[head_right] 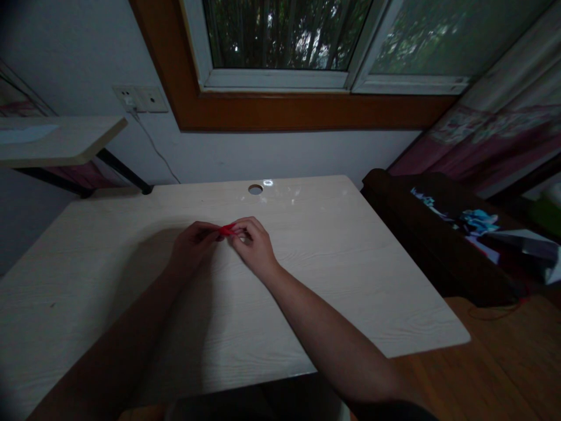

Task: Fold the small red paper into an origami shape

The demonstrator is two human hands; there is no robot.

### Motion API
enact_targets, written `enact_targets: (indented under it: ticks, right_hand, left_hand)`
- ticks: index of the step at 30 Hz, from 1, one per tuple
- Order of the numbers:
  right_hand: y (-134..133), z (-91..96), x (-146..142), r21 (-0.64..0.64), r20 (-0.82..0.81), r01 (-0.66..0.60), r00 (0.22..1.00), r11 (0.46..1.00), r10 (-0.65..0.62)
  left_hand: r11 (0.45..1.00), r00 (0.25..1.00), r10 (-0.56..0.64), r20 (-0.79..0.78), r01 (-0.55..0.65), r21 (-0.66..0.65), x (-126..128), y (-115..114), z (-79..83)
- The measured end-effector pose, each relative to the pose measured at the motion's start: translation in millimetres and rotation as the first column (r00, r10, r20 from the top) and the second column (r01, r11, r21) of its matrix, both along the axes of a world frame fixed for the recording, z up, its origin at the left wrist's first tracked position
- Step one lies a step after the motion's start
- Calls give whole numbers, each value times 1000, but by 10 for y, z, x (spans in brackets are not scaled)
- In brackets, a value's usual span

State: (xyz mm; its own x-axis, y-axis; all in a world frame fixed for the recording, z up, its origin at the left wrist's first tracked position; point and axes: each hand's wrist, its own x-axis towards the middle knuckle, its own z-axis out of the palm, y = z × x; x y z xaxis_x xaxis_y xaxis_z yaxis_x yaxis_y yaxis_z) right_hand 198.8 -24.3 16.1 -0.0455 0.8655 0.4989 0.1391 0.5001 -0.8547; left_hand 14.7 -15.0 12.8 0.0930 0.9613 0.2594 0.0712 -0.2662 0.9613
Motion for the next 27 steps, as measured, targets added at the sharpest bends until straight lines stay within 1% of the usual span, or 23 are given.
enact_targets:
  ticks: [5, 11, 13, 17, 22, 27]
  right_hand:
    - [-11, 34, 18, 97, 100, 25, 994, 995, -35]
    - [-16, 32, 30, 206, 164, 24, 985, 978, -59]
    - [-19, 35, 30, 231, 170, 20, 984, 973, -60]
    - [-24, 41, 29, 249, 171, 29, 982, 968, -73]
    - [-30, 49, 37, 244, 179, 55, 979, 968, -101]
    - [-42, 67, 39, 256, 162, 60, 981, 965, -104]
  left_hand:
    - [998, 998, -54, -17, 54, -10, -17, 3, -30]
    - [999, 994, -36, -104, 40, 37, -17, 12, -17]
    - [997, 994, -49, -103, 54, 52, -15, 20, -25]
    - [995, 995, -76, -61, 79, 56, -7, 22, -23]
    - [994, 994, -93, -63, 96, 47, 6, 2, 25]
    - [993, 993, -111, -24, 112, 48, 5, 7, -2]
